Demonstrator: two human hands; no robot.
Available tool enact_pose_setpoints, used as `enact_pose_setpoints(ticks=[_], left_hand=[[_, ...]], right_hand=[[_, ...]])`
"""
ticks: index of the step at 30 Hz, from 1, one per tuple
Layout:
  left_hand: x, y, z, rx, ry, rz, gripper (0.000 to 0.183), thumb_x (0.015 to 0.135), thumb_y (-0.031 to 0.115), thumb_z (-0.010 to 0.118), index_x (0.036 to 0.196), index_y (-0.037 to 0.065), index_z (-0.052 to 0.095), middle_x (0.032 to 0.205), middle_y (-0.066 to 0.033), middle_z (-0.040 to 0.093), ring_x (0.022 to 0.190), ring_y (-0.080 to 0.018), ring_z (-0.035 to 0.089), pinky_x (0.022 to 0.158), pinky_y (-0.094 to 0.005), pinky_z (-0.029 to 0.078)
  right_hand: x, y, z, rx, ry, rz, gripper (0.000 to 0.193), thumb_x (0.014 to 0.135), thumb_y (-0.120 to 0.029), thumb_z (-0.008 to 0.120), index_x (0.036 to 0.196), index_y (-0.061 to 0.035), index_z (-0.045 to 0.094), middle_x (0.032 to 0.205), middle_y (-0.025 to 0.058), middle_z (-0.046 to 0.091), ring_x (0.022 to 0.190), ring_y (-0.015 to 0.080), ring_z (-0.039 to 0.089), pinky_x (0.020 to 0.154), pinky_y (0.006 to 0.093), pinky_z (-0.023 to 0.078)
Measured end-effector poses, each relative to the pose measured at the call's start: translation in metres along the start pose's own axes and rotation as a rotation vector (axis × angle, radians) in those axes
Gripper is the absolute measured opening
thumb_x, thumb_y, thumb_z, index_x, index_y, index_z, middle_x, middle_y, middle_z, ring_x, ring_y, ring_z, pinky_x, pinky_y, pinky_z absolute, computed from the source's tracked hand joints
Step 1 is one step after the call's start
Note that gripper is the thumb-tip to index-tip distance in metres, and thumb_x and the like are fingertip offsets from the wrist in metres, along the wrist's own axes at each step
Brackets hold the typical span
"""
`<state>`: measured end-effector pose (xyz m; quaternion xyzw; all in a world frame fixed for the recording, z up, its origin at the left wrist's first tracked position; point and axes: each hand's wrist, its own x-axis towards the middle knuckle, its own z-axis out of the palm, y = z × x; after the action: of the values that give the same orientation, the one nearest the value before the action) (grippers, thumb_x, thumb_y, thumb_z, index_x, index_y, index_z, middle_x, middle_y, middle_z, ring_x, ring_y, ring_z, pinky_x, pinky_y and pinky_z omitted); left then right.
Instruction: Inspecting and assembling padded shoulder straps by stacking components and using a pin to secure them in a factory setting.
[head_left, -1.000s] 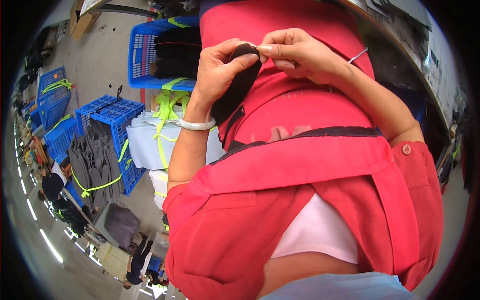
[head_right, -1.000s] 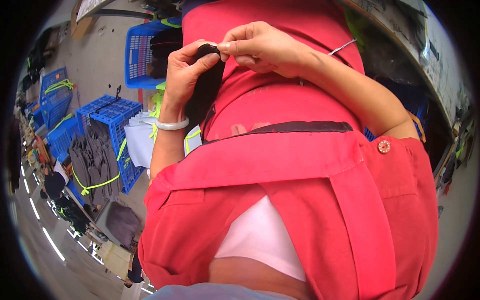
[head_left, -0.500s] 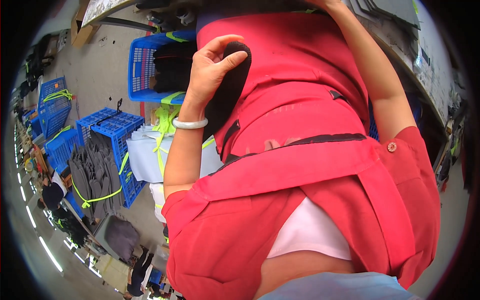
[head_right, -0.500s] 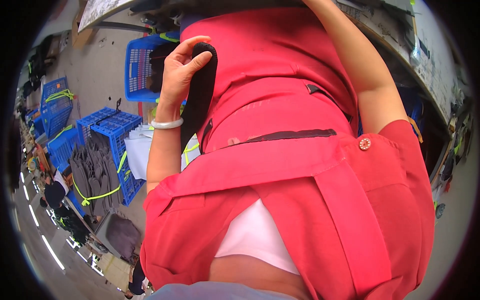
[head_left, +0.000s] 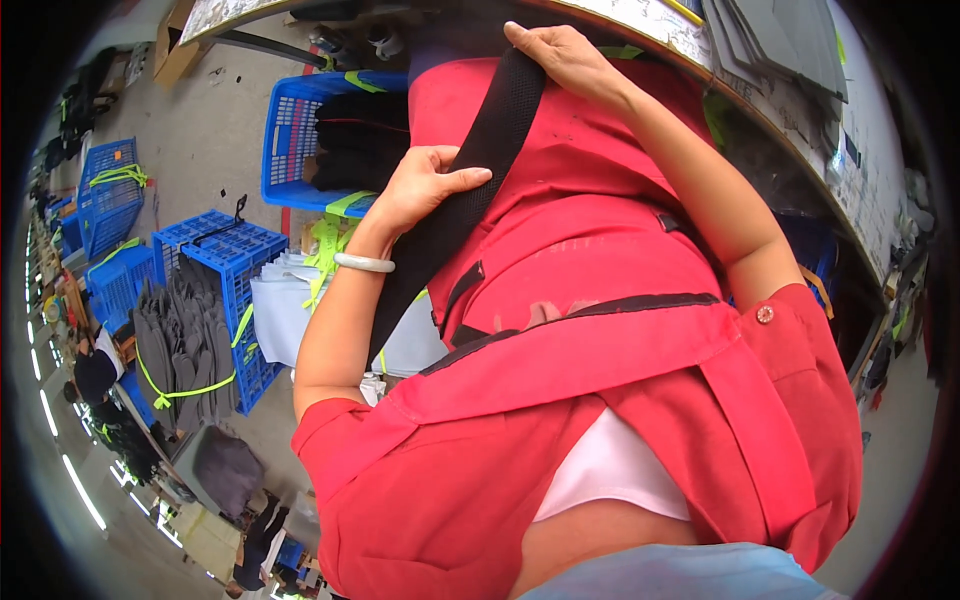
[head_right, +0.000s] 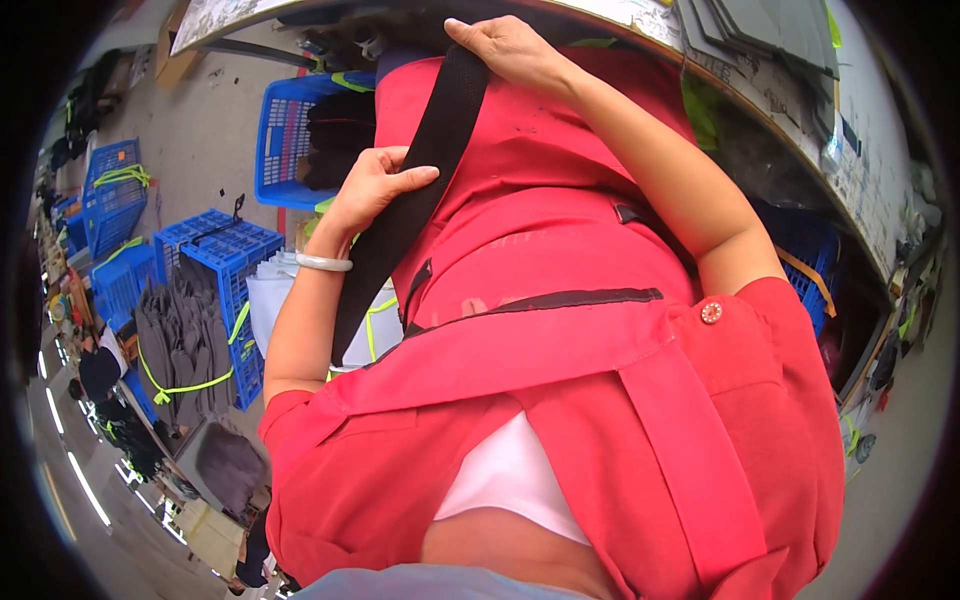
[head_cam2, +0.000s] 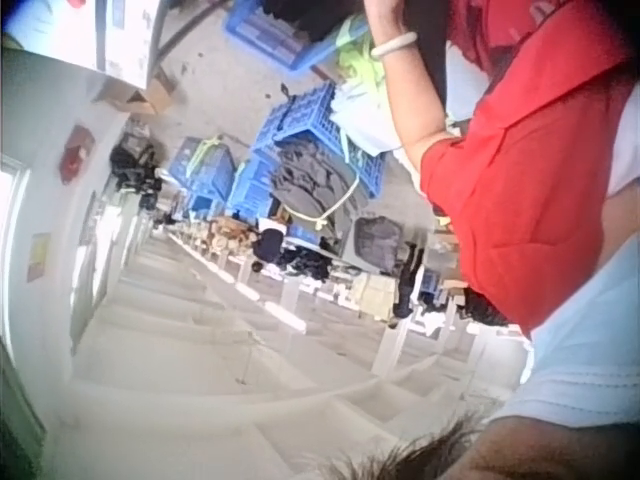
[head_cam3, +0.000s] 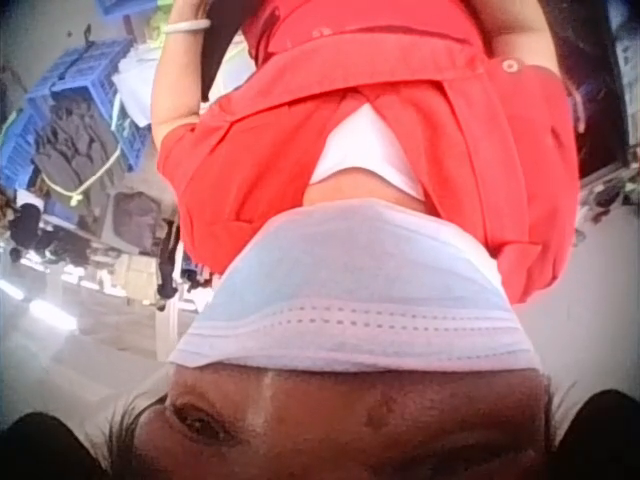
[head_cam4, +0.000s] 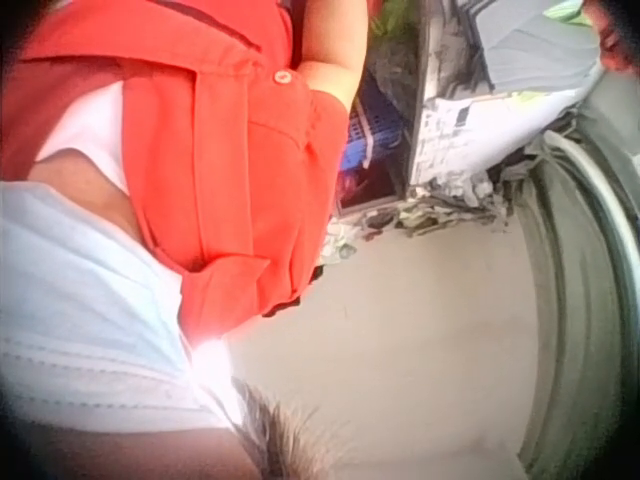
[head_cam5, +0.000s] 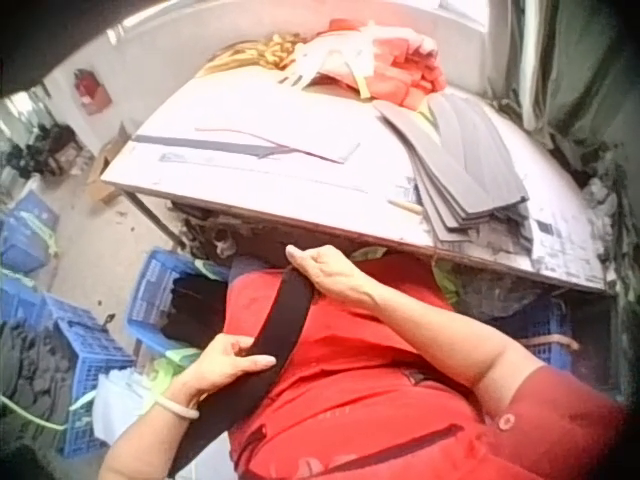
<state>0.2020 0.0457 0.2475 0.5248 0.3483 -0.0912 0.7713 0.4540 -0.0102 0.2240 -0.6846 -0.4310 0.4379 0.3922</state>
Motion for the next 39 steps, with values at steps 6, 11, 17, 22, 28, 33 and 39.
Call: enact_pose_setpoints(ticks=[6,11,17,22,28,33,39], left_hand=[[-0.006,-0.008,0.002,0.037,-0.074,0.000,0.029,0.080,0.010,0.075,0.103,-0.005,0.066,0.093,-0.0053,0.068,0.082,-0.0104,0.063,0.074,-0.0236,0.051],[-0.013,0.004,-0.033,-0.046,0.209,0.196,0.023,0.086,0.014,0.069,0.098,-0.005,0.065,0.087,-0.0124,0.070,0.073,-0.0191,0.068,0.070,-0.0290,0.056],[0.027,0.023,-0.100,-0.624,0.535,0.510,0.026,0.088,0.022,0.068,0.097,-0.002,0.065,0.088,-0.0130,0.069,0.078,-0.0244,0.066,0.077,-0.0346,0.055],[0.043,-0.017,-0.040,-0.599,0.327,0.529,0.024,0.087,0.013,0.068,0.101,-0.005,0.065,0.093,-0.0129,0.069,0.080,-0.0186,0.066,0.077,-0.0266,0.053],[0.033,-0.033,-0.022,-0.632,0.519,0.572,0.018,0.085,0.006,0.069,0.100,-0.002,0.064,0.096,-0.0081,0.068,0.081,-0.0157,0.065,0.076,-0.0276,0.053],[0.031,-0.039,-0.013,-0.790,0.330,0.495,0.016,0.085,0.003,0.069,0.100,-0.001,0.065,0.093,-0.0078,0.068,0.080,-0.0173,0.066,0.076,-0.0300,0.054],[0.025,-0.041,-0.011,-0.642,0.302,0.463,0.018,0.084,0.000,0.069,0.101,-0.003,0.066,0.097,-0.0102,0.069,0.084,-0.0172,0.067,0.075,-0.0277,0.054]], right_hand=[[0.029,-0.017,-0.025,-0.272,0.070,-0.230,0.040,0.092,-0.038,0.060,0.111,-0.0032,0.064,0.082,0.0105,0.068,0.069,0.0214,0.063,0.064,0.0344,0.050],[0.022,-0.063,-0.024,0.109,0.254,-0.035,0.042,0.095,-0.032,0.058,0.119,0.0023,0.058,0.091,0.0080,0.065,0.069,0.0124,0.059,0.060,0.0286,0.050],[-0.052,-0.043,0.096,0.222,-0.553,0.079,0.044,0.087,-0.041,0.068,0.099,0.0010,0.066,0.084,0.0068,0.068,0.071,0.0111,0.063,0.067,0.0261,0.052],[-0.023,-0.022,0.070,0.253,-0.467,0.235,0.036,0.084,-0.034,0.073,0.100,-0.0021,0.065,0.085,0.0027,0.067,0.067,0.0089,0.061,0.064,0.0228,0.051],[-0.031,-0.024,0.073,0.202,-0.388,0.200,0.037,0.084,-0.039,0.071,0.095,-0.0049,0.064,0.075,0.0008,0.063,0.062,0.0068,0.058,0.055,0.0207,0.044],[-0.021,-0.022,0.067,0.118,-0.478,0.110,0.037,0.087,-0.040,0.068,0.094,-0.0040,0.063,0.076,0.0011,0.063,0.063,0.0082,0.059,0.057,0.0213,0.047],[-0.022,-0.027,0.060,-0.257,-0.308,0.028,0.030,0.091,-0.034,0.064,0.091,-0.0041,0.063,0.072,0.0013,0.062,0.063,0.0075,0.058,0.061,0.0224,0.049]])
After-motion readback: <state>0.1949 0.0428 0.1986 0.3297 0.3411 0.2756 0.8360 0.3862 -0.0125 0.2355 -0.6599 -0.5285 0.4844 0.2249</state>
